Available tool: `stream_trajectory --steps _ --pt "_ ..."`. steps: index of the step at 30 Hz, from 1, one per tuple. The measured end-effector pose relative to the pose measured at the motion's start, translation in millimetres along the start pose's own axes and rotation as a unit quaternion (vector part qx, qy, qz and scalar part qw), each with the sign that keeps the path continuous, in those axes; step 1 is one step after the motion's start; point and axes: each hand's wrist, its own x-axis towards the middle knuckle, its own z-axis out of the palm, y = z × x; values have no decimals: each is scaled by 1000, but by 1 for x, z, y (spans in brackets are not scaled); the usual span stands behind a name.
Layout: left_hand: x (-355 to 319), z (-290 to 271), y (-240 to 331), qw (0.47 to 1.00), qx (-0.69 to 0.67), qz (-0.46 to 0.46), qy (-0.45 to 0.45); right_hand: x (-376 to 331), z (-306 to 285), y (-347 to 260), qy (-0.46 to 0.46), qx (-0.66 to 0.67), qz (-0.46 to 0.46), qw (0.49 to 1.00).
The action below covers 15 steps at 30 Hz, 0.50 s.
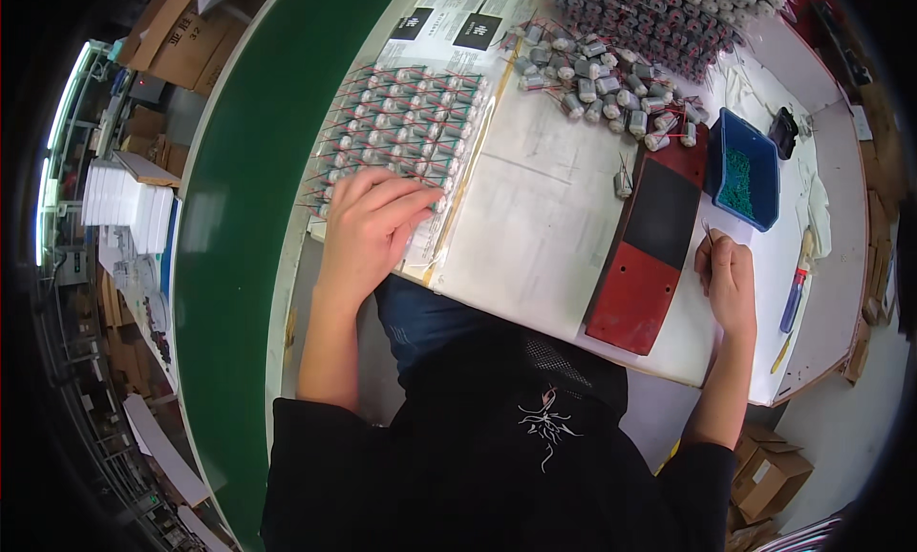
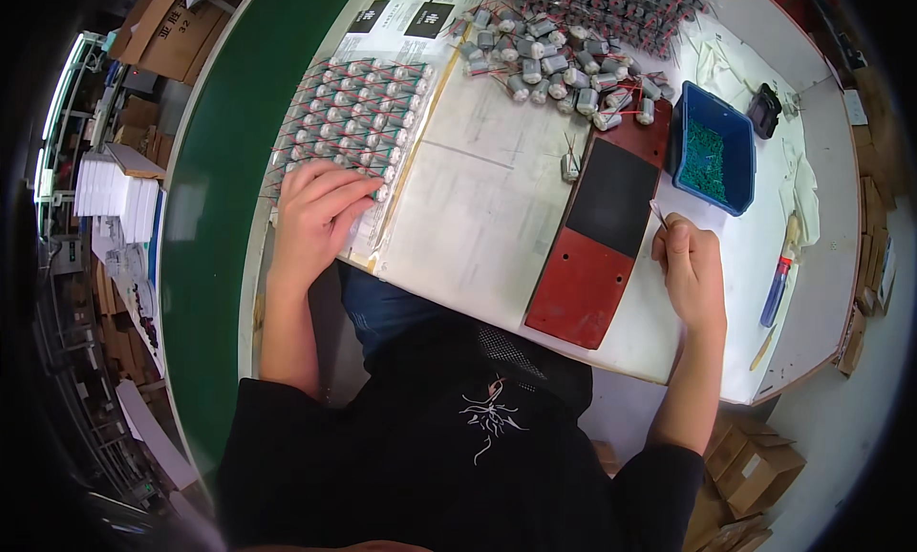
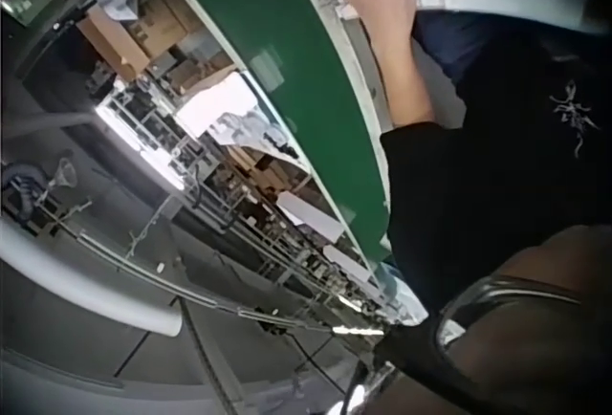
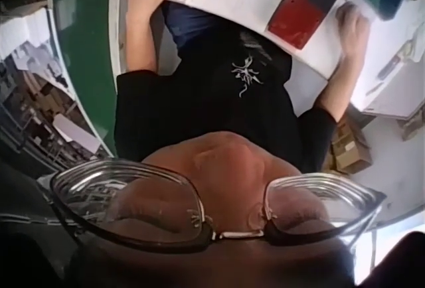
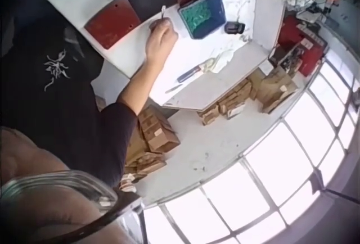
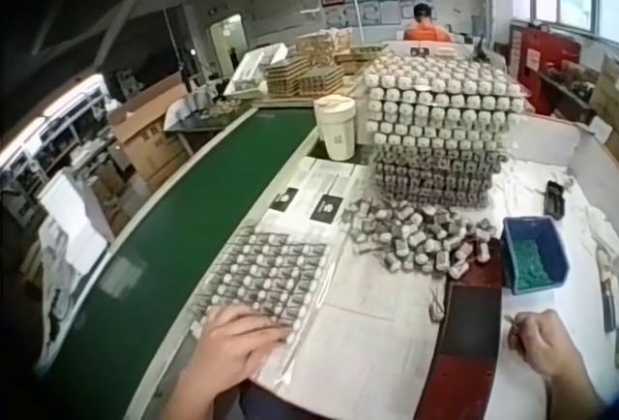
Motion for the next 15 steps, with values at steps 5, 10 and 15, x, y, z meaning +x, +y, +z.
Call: stream_trajectory --steps 5,10,15 --pt "5 -5 15 999 29 1 26 -4 -10 -3 7 40 23 999" --pt "28 -2 52 998 -25 48 22 8 -40 -34 87 -59 -31 994" --pt "88 53 104 988 -76 136 -19 70 -70 -29 120 -336 -51 933"
